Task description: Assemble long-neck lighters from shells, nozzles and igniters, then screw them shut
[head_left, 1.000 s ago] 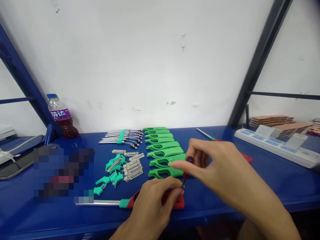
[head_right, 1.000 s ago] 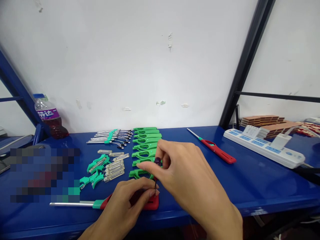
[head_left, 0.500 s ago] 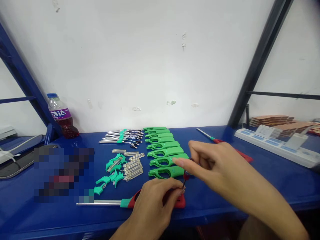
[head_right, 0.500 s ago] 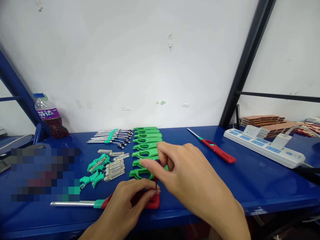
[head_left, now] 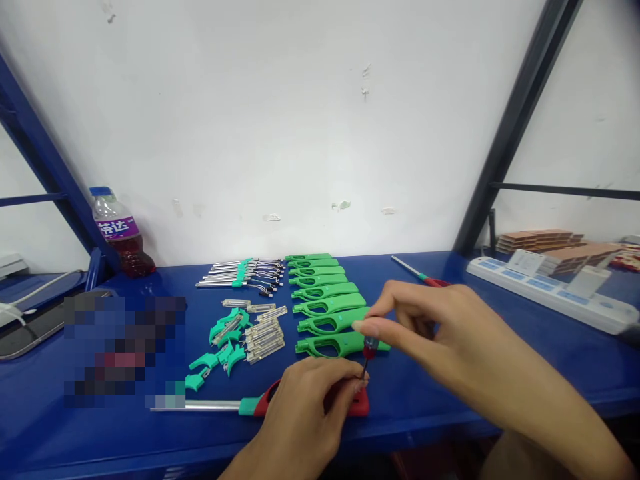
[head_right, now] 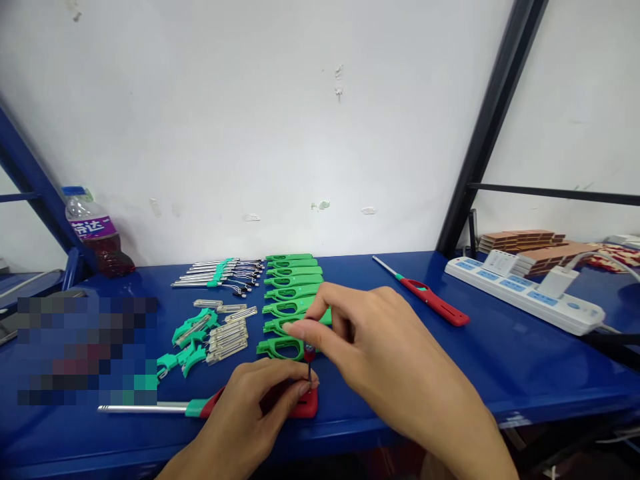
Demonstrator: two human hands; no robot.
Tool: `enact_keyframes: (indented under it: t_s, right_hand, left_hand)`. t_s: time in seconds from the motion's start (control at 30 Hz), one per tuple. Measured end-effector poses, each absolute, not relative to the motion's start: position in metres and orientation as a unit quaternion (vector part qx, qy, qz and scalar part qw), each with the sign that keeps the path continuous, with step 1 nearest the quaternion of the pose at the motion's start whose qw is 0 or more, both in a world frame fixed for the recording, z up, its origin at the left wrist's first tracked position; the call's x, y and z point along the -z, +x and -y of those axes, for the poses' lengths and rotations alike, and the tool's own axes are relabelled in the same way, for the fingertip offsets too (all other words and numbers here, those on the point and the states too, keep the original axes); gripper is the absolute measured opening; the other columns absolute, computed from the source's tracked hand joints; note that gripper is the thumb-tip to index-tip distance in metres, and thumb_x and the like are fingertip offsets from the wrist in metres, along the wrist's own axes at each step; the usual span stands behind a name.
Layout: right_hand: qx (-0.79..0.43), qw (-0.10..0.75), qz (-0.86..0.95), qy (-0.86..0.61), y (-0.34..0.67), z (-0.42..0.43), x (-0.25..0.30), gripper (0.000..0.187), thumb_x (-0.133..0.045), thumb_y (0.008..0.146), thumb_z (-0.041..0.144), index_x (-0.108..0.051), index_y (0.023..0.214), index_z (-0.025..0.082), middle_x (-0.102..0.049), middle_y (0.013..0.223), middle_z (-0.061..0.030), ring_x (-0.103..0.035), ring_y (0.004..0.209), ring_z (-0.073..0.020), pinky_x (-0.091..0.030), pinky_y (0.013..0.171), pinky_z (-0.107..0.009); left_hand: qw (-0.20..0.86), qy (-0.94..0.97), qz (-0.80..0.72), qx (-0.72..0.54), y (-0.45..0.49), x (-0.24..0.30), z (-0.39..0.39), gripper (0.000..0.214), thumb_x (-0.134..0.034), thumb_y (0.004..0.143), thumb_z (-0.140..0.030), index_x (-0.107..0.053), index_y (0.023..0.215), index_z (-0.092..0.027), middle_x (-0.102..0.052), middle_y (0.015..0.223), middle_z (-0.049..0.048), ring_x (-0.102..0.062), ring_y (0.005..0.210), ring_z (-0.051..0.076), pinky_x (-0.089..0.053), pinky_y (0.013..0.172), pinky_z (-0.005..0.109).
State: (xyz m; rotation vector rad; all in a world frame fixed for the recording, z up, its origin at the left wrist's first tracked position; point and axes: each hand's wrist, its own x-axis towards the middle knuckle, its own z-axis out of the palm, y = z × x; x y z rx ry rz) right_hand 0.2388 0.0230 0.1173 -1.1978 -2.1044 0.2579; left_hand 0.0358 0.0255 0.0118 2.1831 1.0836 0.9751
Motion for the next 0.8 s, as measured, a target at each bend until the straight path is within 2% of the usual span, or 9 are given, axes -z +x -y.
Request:
enact_keyframes:
  t_s: [0.1,0.17,0.23,0.27,0.37,0.47,0.6,0.7,0.8]
  right_hand:
    - [-0.103,0.362,0.794,-0.478,0.2359,-0.0239,-0.1169,0.050,-0.081,0.093,0.055,-0.054,0.064,0.025,-0.049,0.044,0.0108,-0.040,0.039,-0.0097,-0.024,0.039,-0.026]
    - [-0.104,0.372,0.791,-0.474,0.2372,-0.0232,-0.1174,0.035,-0.081,0.094,0.052,-0.065,0.078,0.026,-0.058,0.051,0.0107,-0.050,0.044,-0.0103,-0.032,0.040,-0.023]
    - [-0.094,0.388,0.799,-0.450,0.2401,-0.0222,-0.1183,0.016,-0.077,0.100,0.045,-0.075,0.109,0.032,-0.073,0.072,0.0091,-0.063,0.058,-0.0116,-0.047,0.054,-0.021]
    - [-0.090,0.393,0.807,-0.430,0.2415,-0.0219,-0.1188,0.018,-0.073,0.103,0.041,-0.075,0.120,0.036,-0.078,0.086,0.0076,-0.069,0.069,-0.0124,-0.053,0.065,-0.022]
    - [-0.107,0.393,0.829,-0.382,0.2426,-0.0228,-0.1196,0.016,-0.067,0.106,0.028,-0.079,0.115,0.036,-0.082,0.110,0.0052,-0.076,0.097,-0.0146,-0.056,0.088,-0.024]
    - [-0.143,0.382,0.817,-0.408,0.2383,-0.0251,-0.1194,0.011,-0.076,0.100,0.031,-0.078,0.090,0.029,-0.081,0.086,0.0056,-0.074,0.078,-0.0142,-0.055,0.069,-0.022]
    - [-0.153,0.360,0.788,-0.475,0.2345,-0.0250,-0.1172,0.036,-0.087,0.090,0.046,-0.061,0.074,0.025,-0.063,0.055,0.0095,-0.056,0.049,-0.0117,-0.038,0.043,-0.023]
    - [-0.138,0.377,0.792,-0.459,0.2390,-0.0226,-0.1152,0.026,-0.089,0.088,0.040,-0.073,0.106,0.032,-0.079,0.085,0.0077,-0.070,0.067,-0.0135,-0.052,0.056,-0.021]
    - [-0.130,0.376,0.822,-0.406,0.2438,-0.0214,-0.1152,0.029,-0.075,0.101,0.033,-0.074,0.129,0.043,-0.081,0.124,0.0067,-0.077,0.107,-0.0177,-0.060,0.090,-0.027]
  left_hand:
    - [0.254,0.803,-0.395,-0.367,0.0361,-0.0115,-0.0260,0.023,-0.059,0.105,-0.019,-0.077,0.094,-0.027,-0.083,0.093,-0.0052,-0.075,0.084,0.015,-0.048,0.078,0.023]
    - [0.262,0.800,-0.395,-0.369,0.0362,-0.0121,-0.0262,0.023,-0.059,0.105,-0.019,-0.077,0.092,-0.026,-0.083,0.094,-0.0052,-0.076,0.085,0.015,-0.049,0.079,0.022]
    - [0.266,0.800,-0.393,-0.368,0.0363,-0.0128,-0.0266,0.024,-0.059,0.105,-0.020,-0.076,0.091,-0.026,-0.084,0.095,-0.0051,-0.076,0.085,0.015,-0.049,0.079,0.022]
    - [0.265,0.801,-0.392,-0.367,0.0363,-0.0131,-0.0268,0.024,-0.059,0.106,-0.020,-0.076,0.090,-0.026,-0.084,0.095,-0.0050,-0.076,0.085,0.015,-0.049,0.079,0.022]
    - [0.256,0.804,-0.395,-0.363,0.0366,-0.0128,-0.0275,0.025,-0.058,0.106,-0.020,-0.076,0.089,-0.026,-0.083,0.094,-0.0049,-0.076,0.084,0.015,-0.049,0.079,0.023]
    - [0.251,0.805,-0.397,-0.363,0.0369,-0.0114,-0.0274,0.024,-0.059,0.105,-0.019,-0.078,0.091,-0.027,-0.084,0.094,-0.0049,-0.076,0.085,0.016,-0.049,0.079,0.024]
    - [0.253,0.805,-0.392,-0.367,0.0375,-0.0105,-0.0267,0.024,-0.061,0.105,-0.019,-0.081,0.097,-0.028,-0.084,0.094,-0.0040,-0.077,0.084,0.017,-0.049,0.076,0.024]
    - [0.253,0.804,-0.387,-0.373,0.0378,-0.0117,-0.0267,0.024,-0.061,0.104,-0.020,-0.083,0.099,-0.029,-0.084,0.093,-0.0038,-0.076,0.082,0.017,-0.049,0.074,0.025]
    - [0.254,0.805,-0.387,-0.371,0.0373,-0.0127,-0.0265,0.023,-0.061,0.104,-0.019,-0.082,0.098,-0.026,-0.084,0.093,-0.0028,-0.077,0.085,0.017,-0.050,0.077,0.024]
